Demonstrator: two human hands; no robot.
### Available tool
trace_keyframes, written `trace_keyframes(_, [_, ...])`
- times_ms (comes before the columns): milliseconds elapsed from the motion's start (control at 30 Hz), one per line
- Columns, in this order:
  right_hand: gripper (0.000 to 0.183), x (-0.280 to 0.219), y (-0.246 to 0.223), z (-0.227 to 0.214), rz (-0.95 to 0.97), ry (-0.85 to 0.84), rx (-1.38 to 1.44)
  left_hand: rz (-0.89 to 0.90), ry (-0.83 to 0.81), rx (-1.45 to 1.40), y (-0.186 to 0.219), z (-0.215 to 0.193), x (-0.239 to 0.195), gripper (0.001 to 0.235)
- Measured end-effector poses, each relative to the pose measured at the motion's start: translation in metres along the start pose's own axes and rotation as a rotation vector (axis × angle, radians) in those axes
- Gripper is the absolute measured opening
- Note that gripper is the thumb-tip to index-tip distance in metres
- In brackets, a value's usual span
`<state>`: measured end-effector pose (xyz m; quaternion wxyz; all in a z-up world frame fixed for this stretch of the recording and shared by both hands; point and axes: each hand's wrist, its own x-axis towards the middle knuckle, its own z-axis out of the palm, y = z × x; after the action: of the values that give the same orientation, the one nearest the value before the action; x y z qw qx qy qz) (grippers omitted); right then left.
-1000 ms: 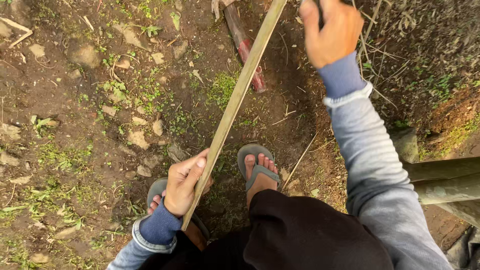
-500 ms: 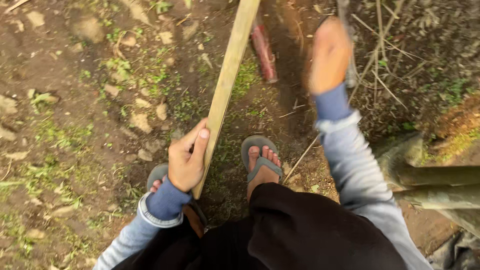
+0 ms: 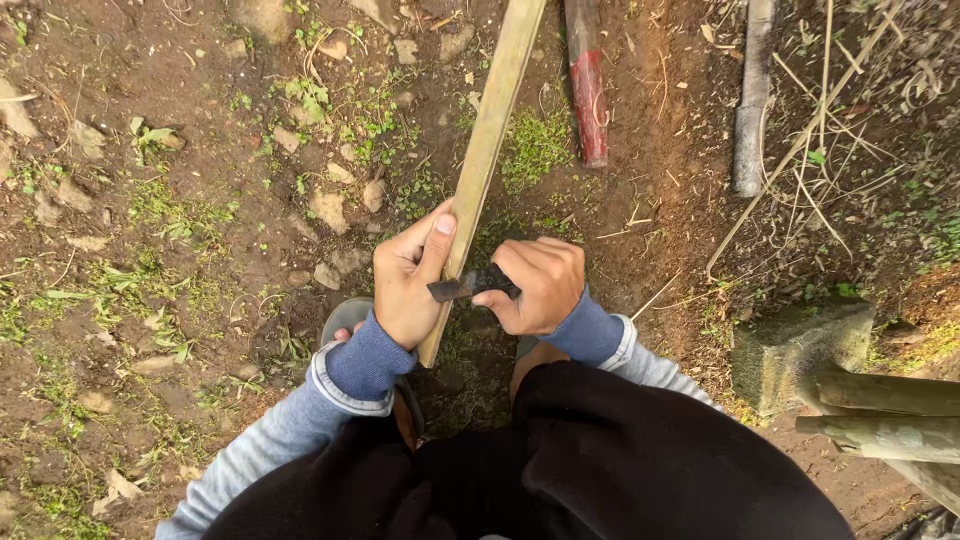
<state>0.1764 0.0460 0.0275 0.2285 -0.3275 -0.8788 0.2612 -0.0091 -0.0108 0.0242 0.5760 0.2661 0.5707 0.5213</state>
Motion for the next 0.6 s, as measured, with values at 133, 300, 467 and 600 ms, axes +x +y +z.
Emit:
trace_keyframes(133, [0.057, 0.017, -0.012, -0.007, -0.025, 0.037, -0.04, 0.001, -0.013, -0.028, 0.012, -0.002, 0.004, 0.043])
trace_keyframes(300, [0.053, 0.039, -0.017, -0.03, 0.001, 0.051, -0.067, -0.019, -0.03, 0.058, 0.015, -0.005, -0.008, 0.044])
trace_keyframes(467, [0.044, 0.041, 0.09, -0.076, 0.323, 0.209, -0.258, -0.049, -0.171, 0.11, -0.008, -0.004, -0.032, 0.041])
trace_keyframes(600, [0.043, 0.032, 0.215, -0.105, 0.339, 0.359, -0.317, -0.048, -0.248, 0.131, -0.028, -0.021, -0.048, 0.039])
